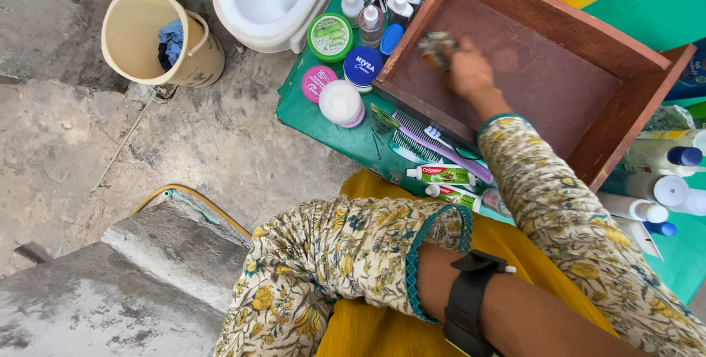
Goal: The person wipes the inside of a wooden drawer with a cloth. Then the person picks up several cosmetic jars, wipes each jar and its lid with the cloth, and places them back into the drawer.
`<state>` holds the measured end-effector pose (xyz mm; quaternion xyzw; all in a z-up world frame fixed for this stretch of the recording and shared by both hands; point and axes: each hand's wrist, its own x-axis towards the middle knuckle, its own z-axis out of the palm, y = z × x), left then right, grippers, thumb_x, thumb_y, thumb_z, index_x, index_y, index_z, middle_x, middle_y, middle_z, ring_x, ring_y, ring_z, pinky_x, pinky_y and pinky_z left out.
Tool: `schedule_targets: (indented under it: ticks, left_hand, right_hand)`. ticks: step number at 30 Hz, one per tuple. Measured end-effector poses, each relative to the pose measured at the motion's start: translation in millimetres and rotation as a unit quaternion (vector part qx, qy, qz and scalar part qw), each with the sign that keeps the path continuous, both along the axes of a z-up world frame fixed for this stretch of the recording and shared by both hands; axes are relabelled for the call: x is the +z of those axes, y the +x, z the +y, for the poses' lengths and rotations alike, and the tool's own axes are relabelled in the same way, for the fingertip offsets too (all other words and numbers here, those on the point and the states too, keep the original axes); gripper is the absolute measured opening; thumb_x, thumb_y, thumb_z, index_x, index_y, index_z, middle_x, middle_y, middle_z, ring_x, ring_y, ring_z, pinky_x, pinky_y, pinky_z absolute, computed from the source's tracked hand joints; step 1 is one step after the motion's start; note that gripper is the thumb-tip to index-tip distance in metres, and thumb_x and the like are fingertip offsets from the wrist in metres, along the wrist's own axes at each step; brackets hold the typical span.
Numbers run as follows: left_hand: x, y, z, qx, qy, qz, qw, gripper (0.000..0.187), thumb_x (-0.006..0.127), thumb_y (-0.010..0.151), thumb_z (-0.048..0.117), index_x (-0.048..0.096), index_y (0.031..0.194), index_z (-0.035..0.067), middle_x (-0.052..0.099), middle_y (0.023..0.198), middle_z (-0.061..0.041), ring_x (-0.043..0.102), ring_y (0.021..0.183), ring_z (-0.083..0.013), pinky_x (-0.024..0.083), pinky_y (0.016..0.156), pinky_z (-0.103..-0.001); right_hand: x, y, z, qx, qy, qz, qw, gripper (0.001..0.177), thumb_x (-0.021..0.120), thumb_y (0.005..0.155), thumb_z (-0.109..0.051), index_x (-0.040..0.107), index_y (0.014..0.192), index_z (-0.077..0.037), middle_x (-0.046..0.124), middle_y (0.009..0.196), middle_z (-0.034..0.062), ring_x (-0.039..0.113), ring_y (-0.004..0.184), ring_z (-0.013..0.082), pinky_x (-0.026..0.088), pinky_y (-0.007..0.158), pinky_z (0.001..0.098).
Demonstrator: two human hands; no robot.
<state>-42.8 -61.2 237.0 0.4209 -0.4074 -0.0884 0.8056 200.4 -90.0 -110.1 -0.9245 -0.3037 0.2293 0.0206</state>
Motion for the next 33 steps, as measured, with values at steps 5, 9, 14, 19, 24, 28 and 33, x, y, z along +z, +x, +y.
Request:
schedule_targets:
  ticks: [5,9,14,19,24,28,33]
  left_hand:
    - [-8.6,5.3,21.4,0.0,0.002,0.0,1.0,0.031,0.058,0.109,0.03,0.064,0.131,0.009,0.07,0.111,-0.001,0.069,0.101,-0.0114,0.06,0.091,-0.028]
    - [-17.2,7.7,35.7,-0.013,0.0,0.0,1.0,0.029,0.058,0.11,0.029,0.064,0.13,0.009,0.069,0.11,-0.001,0.069,0.1,-0.011,0.059,0.09,-0.027]
    - [-23.5,14.7,45.5,-0.034,-0.003,0.007,0.999,0.028,0.057,0.11,0.028,0.064,0.129,0.008,0.068,0.109,-0.001,0.068,0.099,-0.0106,0.059,0.09,-0.027]
    - [-24.8,22.2,41.2,-0.01,0.011,0.035,0.999,0.026,0.057,0.111,0.026,0.064,0.128,0.008,0.068,0.108,-0.001,0.068,0.098,-0.0101,0.059,0.089,-0.026]
    - [-64.2,42.0,88.2,0.093,0.058,0.103,0.989,0.024,0.057,0.111,0.025,0.063,0.127,0.008,0.067,0.107,-0.001,0.067,0.097,-0.0097,0.058,0.089,-0.026]
    - [-106.7,53.0,128.0,0.267,0.168,0.236,0.919,0.025,0.055,0.109,0.022,0.065,0.127,0.007,0.067,0.098,-0.001,0.066,0.094,-0.0104,0.056,0.088,-0.026]
    - [-153.2,51.1,129.5,0.321,0.088,0.321,0.887,0.025,0.055,0.107,0.018,0.066,0.123,0.003,0.065,0.097,-0.003,0.062,0.094,-0.0119,0.051,0.089,-0.027]
  right_hand:
    - [-10.7,36.3,-74.1,-0.156,-0.037,-0.076,0.984,0.076,0.071,0.087,-0.01,0.039,0.156,-0.012,0.039,0.152,0.0254,0.056,0.12,0.0485,0.052,0.094,0.0505]
    - [-24.8,22.2,-101.6,-0.206,-0.094,-0.009,0.974,0.07,0.069,0.091,-0.016,0.037,0.148,0.007,0.054,0.138,0.0299,0.062,0.115,0.0467,0.054,0.091,0.0499]
    - [-26.6,-21.6,-44.7,0.067,-0.037,0.091,0.993,0.063,0.07,0.088,-0.021,0.05,0.147,-0.009,0.056,0.137,0.028,0.062,0.119,0.0432,0.051,0.098,0.0492]
    - [-15.7,-19.9,9.5,0.021,0.112,0.145,0.983,0.043,0.056,0.107,-0.036,0.051,0.145,-0.018,0.051,0.148,0.0238,0.052,0.131,0.042,0.045,0.105,0.0494]
    - [-42.8,33.1,-30.9,-0.107,-0.069,-0.007,0.992,0.044,0.054,0.107,-0.018,0.054,0.146,0.001,0.061,0.14,0.0283,0.066,0.122,0.0412,0.054,0.098,0.0482]
    - [-53.4,40.7,-102.7,-0.206,-0.086,-0.084,0.971,0.083,0.081,0.069,-0.021,0.048,0.137,0.012,0.059,0.129,0.0295,0.066,0.108,0.044,0.057,0.079,0.0492]
    - [-22.0,-11.7,-84.6,-0.078,-0.191,0.024,0.978,0.034,0.074,0.086,-0.024,0.076,0.113,-0.004,0.071,0.119,0.0211,0.069,0.111,0.0367,0.056,0.089,0.0453]
